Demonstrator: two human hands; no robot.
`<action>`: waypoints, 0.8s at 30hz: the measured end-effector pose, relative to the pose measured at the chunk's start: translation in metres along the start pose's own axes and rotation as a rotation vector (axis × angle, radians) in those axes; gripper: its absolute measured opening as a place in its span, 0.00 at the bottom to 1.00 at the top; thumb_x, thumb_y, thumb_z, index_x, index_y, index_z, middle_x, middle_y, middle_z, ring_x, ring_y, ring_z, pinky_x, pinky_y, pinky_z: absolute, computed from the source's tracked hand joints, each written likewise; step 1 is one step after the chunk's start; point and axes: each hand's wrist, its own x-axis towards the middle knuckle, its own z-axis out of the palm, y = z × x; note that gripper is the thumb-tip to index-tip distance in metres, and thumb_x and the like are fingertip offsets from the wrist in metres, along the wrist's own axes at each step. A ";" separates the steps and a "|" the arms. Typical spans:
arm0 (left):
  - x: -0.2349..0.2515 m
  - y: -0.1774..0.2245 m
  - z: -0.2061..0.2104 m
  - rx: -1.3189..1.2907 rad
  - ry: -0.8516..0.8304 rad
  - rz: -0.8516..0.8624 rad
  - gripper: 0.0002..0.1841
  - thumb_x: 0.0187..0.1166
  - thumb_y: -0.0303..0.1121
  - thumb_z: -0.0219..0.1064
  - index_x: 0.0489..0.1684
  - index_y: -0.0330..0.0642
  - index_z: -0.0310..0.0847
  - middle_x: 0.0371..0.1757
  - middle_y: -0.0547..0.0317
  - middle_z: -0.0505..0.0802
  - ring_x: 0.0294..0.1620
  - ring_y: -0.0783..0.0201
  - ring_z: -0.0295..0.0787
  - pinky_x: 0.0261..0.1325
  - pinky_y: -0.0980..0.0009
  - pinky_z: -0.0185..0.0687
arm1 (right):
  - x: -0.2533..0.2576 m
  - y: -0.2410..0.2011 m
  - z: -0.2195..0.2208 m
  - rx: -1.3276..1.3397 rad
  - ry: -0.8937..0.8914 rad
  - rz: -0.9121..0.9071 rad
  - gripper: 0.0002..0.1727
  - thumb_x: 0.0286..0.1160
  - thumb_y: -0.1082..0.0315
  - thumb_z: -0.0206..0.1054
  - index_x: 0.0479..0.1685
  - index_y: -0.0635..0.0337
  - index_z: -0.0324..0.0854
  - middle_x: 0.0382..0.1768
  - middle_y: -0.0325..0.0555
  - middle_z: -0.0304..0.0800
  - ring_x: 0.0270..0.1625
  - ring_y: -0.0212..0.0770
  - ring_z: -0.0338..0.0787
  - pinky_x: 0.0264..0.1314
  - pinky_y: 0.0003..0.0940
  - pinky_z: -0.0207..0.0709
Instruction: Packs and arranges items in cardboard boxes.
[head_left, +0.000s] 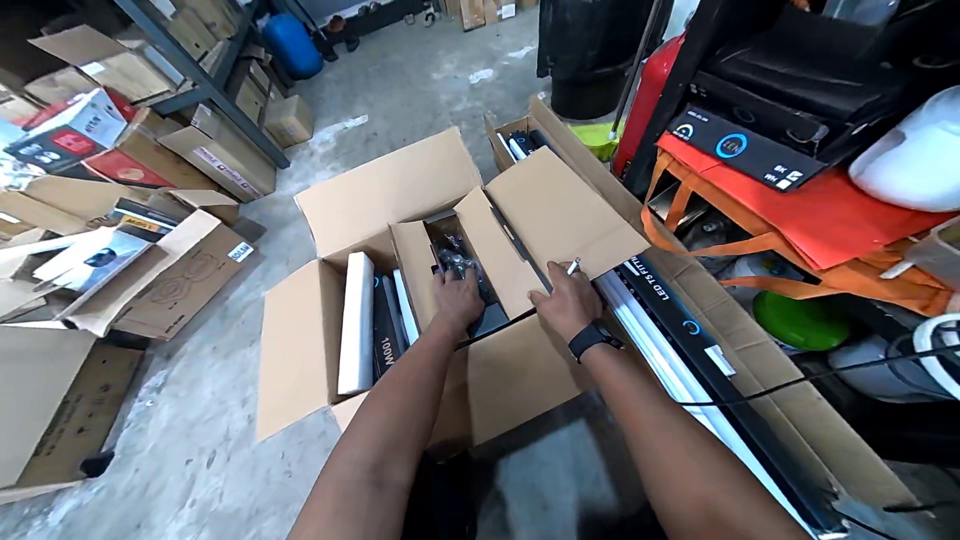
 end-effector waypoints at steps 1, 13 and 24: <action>0.001 0.002 -0.004 -0.054 -0.053 -0.036 0.30 0.75 0.44 0.63 0.79 0.45 0.69 0.64 0.47 0.91 0.78 0.46 0.77 0.86 0.40 0.49 | 0.000 0.000 0.001 -0.004 -0.001 0.000 0.39 0.65 0.50 0.79 0.79 0.53 0.77 0.75 0.56 0.79 0.75 0.58 0.80 0.69 0.60 0.77; 0.012 0.010 -0.002 -0.300 0.092 -0.329 0.35 0.68 0.49 0.69 0.75 0.38 0.69 0.54 0.49 0.94 0.66 0.52 0.88 0.90 0.45 0.48 | 0.000 -0.004 0.002 -0.027 -0.013 -0.005 0.41 0.63 0.47 0.80 0.80 0.53 0.77 0.76 0.56 0.78 0.76 0.58 0.78 0.71 0.58 0.76; 0.009 -0.007 0.003 -0.773 0.294 -0.401 0.28 0.61 0.39 0.78 0.63 0.44 0.76 0.53 0.49 0.93 0.64 0.48 0.87 0.73 0.43 0.74 | -0.008 -0.014 0.007 -0.116 -0.083 -0.021 0.24 0.73 0.47 0.69 0.64 0.48 0.88 0.64 0.50 0.88 0.75 0.54 0.77 0.75 0.56 0.66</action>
